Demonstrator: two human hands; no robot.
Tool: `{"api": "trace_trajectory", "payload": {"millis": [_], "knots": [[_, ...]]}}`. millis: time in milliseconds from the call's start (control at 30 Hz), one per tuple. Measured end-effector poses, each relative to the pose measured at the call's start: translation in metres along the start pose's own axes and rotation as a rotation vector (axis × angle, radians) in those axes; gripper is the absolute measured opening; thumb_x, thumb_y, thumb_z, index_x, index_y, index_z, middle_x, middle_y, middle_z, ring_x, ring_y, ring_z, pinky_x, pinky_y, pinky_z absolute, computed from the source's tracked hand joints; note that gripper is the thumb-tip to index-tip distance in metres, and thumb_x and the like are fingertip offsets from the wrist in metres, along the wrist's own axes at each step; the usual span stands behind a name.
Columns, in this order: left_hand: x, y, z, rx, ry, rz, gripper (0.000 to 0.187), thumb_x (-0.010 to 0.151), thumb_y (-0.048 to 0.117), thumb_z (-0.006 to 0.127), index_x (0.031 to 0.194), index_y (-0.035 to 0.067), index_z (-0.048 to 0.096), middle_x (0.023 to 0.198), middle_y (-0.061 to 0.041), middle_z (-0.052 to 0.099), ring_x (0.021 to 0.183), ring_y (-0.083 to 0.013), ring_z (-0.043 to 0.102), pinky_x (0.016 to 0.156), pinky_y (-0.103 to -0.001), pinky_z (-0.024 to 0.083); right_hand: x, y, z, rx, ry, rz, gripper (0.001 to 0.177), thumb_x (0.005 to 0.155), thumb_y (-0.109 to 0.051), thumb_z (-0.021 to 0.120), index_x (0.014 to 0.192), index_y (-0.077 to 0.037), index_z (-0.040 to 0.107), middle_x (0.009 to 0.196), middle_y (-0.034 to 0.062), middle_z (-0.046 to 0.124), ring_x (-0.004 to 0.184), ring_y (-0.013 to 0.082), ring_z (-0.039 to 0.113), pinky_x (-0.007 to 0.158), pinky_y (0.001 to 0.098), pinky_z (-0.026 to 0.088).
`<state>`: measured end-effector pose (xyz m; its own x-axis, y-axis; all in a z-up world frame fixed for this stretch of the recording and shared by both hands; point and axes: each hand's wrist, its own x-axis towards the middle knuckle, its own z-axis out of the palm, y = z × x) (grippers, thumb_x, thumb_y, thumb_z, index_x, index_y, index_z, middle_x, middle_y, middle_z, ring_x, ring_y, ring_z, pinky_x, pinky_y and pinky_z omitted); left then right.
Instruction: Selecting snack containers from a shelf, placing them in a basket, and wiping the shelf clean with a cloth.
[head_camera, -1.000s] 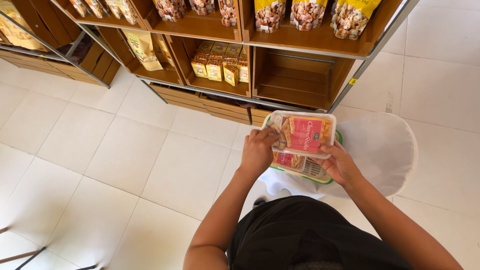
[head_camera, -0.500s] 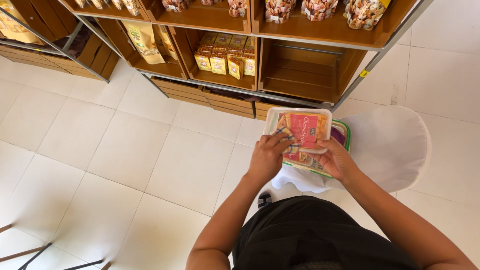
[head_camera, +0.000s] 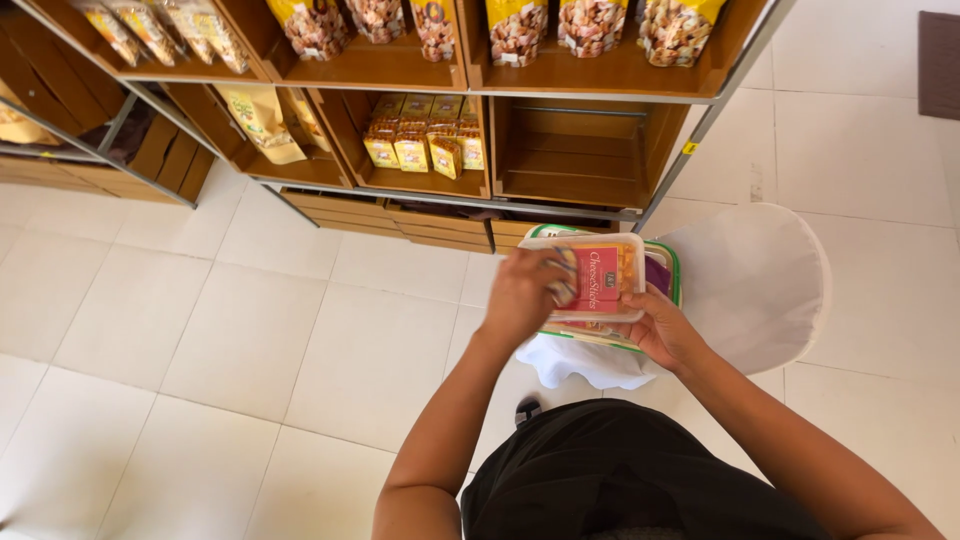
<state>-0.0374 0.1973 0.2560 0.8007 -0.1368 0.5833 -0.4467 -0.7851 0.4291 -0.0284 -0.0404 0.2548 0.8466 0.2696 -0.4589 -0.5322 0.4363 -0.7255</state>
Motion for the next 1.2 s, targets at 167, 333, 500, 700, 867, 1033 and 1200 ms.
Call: {"api": "trace_trajectory", "payload": {"millis": [167,333,500,700,867,1033,1200], "knots": [[0.014,0.005,0.016,0.023,0.142,-0.044,0.035,0.08,0.0,0.058,0.106,0.016,0.075,0.117,-0.008,0.069,0.102,-0.0286,0.063,0.088,-0.035,0.051,-0.015,-0.007,-0.001,0.037,-0.004,-0.012,0.044,0.085,-0.003,0.066,0.128,-0.005,0.055,0.107,0.015,0.061,0.096,0.0304,0.067,0.084,0.0532,0.062],[0.02,0.044,0.042,-0.237,-0.007,0.097,0.039,0.088,0.002,0.053,0.115,0.022,0.074,0.126,-0.008,0.068,0.112,-0.0309,0.064,0.098,-0.039,0.05,0.019,0.021,-0.049,0.079,-0.024,-0.012,0.045,0.087,-0.005,0.067,0.129,-0.004,0.053,0.118,0.0217,0.064,0.106,0.0345,0.068,0.088,0.0535,0.06],[0.031,0.057,0.05,-0.37,-0.096,0.079,0.038,0.093,-0.003,0.05,0.115,0.02,0.072,0.137,-0.011,0.065,0.123,-0.0341,0.062,0.105,-0.043,0.05,0.001,0.01,-0.039,0.103,-0.054,-0.008,0.046,0.088,-0.005,0.066,0.132,-0.003,0.051,0.12,0.0219,0.063,0.108,0.0368,0.067,0.089,0.0563,0.059],[0.052,0.071,0.024,-0.278,-0.091,0.097,0.041,0.086,-0.005,0.05,0.108,0.019,0.074,0.124,-0.006,0.07,0.115,-0.0282,0.066,0.099,-0.039,0.053,-0.006,0.0,-0.046,0.079,-0.037,0.023,0.049,0.088,-0.007,0.066,0.134,-0.004,0.05,0.125,0.0226,0.064,0.111,0.0367,0.067,0.089,0.054,0.06],[0.044,0.085,0.031,-0.189,-0.172,0.121,0.042,0.08,-0.007,0.05,0.106,0.014,0.076,0.118,-0.008,0.073,0.111,-0.0306,0.068,0.094,-0.04,0.055,0.001,-0.004,-0.057,0.11,-0.076,0.059,0.045,0.09,-0.013,0.066,0.132,-0.005,0.052,0.127,0.0196,0.064,0.113,0.0345,0.067,0.091,0.0525,0.059],[0.033,0.098,0.037,-0.109,-0.083,0.049,0.041,0.08,0.0,0.052,0.109,0.02,0.074,0.117,-0.003,0.072,0.111,-0.0261,0.067,0.092,-0.037,0.055,0.015,-0.013,-0.07,0.159,-0.098,0.086,0.047,0.093,-0.025,0.063,0.134,-0.005,0.052,0.129,0.0191,0.063,0.113,0.0342,0.066,0.094,0.0512,0.059],[0.02,0.104,0.031,-0.278,-0.154,0.174,0.037,0.085,-0.006,0.05,0.102,0.016,0.074,0.117,-0.006,0.074,0.112,-0.0324,0.068,0.094,-0.042,0.054,0.059,-0.003,-0.108,0.187,-0.023,0.115,0.036,0.09,-0.03,0.068,0.119,-0.009,0.062,0.111,0.0127,0.072,0.098,0.0287,0.073,0.085,0.0436,0.063]]}}
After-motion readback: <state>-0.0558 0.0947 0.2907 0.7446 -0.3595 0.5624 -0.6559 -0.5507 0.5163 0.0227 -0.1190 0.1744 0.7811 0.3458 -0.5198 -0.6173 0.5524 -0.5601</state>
